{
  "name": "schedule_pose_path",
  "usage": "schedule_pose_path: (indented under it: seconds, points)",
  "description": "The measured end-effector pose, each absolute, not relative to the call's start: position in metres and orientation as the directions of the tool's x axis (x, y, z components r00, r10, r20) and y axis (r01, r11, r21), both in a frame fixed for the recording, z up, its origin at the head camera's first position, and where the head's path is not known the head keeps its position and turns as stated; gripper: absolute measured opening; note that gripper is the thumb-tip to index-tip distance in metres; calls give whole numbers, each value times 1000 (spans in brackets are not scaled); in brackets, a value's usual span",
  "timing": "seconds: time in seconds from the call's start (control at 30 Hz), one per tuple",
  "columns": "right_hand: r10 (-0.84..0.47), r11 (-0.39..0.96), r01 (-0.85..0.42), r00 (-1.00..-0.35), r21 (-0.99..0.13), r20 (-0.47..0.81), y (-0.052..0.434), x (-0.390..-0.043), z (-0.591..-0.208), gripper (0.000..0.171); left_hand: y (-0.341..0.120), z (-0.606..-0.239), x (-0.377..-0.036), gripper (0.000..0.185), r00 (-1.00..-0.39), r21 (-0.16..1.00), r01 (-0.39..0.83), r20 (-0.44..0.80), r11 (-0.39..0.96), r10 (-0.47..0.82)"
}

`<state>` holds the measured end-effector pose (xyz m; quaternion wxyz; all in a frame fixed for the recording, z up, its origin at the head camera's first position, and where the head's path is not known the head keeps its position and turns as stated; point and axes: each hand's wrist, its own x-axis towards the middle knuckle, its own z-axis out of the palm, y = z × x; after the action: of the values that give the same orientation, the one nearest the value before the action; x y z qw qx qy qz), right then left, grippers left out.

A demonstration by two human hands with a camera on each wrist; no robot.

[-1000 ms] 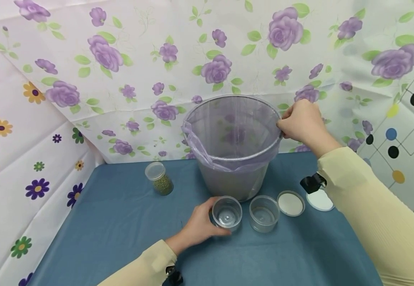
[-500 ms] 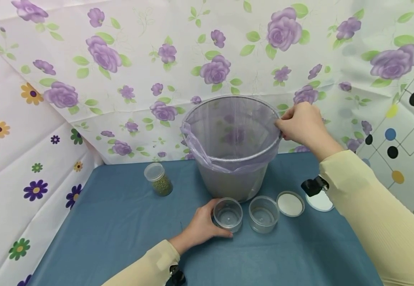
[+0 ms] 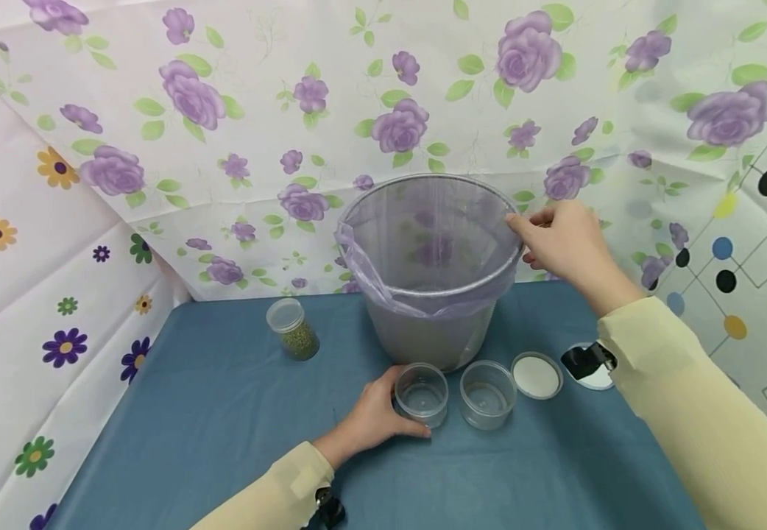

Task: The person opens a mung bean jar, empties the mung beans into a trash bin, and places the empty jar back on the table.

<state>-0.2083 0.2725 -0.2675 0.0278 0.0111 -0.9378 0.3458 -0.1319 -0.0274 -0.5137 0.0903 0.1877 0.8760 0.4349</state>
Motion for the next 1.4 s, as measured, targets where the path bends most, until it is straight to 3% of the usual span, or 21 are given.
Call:
schedule_pose_path:
  seconds: [0.13,0.3,0.47,0.63,0.8,1.1,1.4]
  points:
    - [8,730,-35,-998,-683,60,274,-195,-273,83,-34,-511,-133,101,-896,823,252,0,510,443]
    - [38,749,-72,-988,-659,151,277,-170,-284,73,-53,-496,-133,100,-900,831,231,-15,507,435]
    - [59,764,-115,-967,-635,247,274,-142,-299,63,-78,-470,-126,90,-941,802,199,-4,563,339]
    - [41,779,-175,-944,-602,328,267,-121,-323,54,-100,-443,-116,77,-979,771,189,98,608,180]
    - [-1,818,-249,-902,-519,431,264,-108,-350,49,-115,-429,-106,70,-973,684,186,228,705,36]
    - [-8,826,-258,-894,-501,447,269,-95,-391,47,-127,-434,-97,67,-930,559,216,368,800,-6]
    - [33,829,-218,-901,-516,432,271,-88,-424,40,-136,-455,-95,67,-944,575,157,327,803,-50]
